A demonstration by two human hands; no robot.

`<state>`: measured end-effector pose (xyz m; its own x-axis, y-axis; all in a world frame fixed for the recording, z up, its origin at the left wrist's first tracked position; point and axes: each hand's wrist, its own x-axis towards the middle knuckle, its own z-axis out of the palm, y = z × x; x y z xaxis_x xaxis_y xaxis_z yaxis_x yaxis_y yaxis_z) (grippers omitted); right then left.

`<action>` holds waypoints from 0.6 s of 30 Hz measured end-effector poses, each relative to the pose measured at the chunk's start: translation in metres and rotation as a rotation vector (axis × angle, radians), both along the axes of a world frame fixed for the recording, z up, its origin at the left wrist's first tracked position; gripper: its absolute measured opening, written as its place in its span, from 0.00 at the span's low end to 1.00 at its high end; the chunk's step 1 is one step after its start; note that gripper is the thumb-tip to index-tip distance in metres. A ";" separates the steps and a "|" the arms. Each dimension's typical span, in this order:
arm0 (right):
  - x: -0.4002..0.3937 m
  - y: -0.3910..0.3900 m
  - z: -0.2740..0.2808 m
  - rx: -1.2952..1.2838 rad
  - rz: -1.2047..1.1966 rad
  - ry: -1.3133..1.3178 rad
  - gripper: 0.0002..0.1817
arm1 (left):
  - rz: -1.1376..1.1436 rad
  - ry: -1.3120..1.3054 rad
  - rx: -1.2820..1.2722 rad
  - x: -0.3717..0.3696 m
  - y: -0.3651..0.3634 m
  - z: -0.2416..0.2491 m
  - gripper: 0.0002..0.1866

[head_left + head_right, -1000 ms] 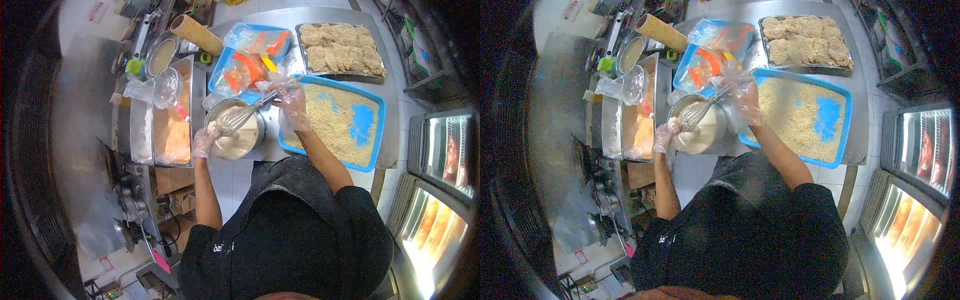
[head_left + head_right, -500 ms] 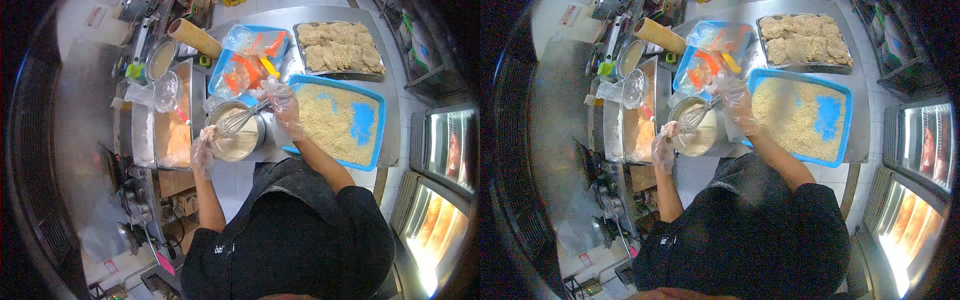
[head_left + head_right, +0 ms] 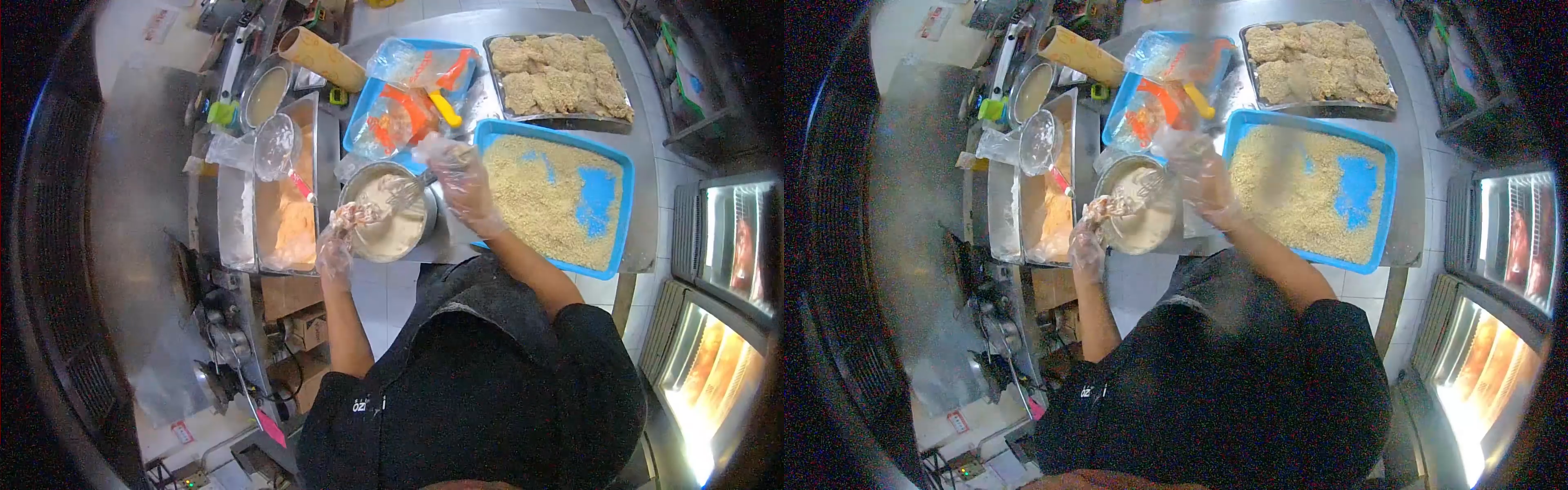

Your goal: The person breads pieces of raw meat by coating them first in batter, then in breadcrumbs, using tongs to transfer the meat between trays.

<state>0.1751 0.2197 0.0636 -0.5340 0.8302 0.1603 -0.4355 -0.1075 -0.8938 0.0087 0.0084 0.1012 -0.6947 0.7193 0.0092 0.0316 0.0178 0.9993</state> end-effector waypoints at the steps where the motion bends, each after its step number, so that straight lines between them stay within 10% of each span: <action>1: 0.000 -0.003 0.003 0.070 0.010 -0.066 0.14 | 0.013 0.071 -0.087 -0.008 -0.005 -0.013 0.25; 4: -0.002 -0.012 0.017 0.597 -0.075 -0.445 0.16 | 0.229 0.191 -0.721 -0.033 -0.019 -0.040 0.19; 7: -0.016 -0.012 0.006 0.403 -0.108 -0.223 0.15 | 0.377 0.017 -0.895 -0.033 -0.009 -0.038 0.15; 12: -0.022 -0.012 0.008 0.195 -0.142 -0.105 0.15 | 0.184 -0.094 -0.280 -0.018 -0.011 -0.040 0.15; 18: -0.015 -0.021 0.020 0.316 -0.228 -0.142 0.13 | 0.285 0.026 -0.469 -0.046 -0.029 -0.088 0.14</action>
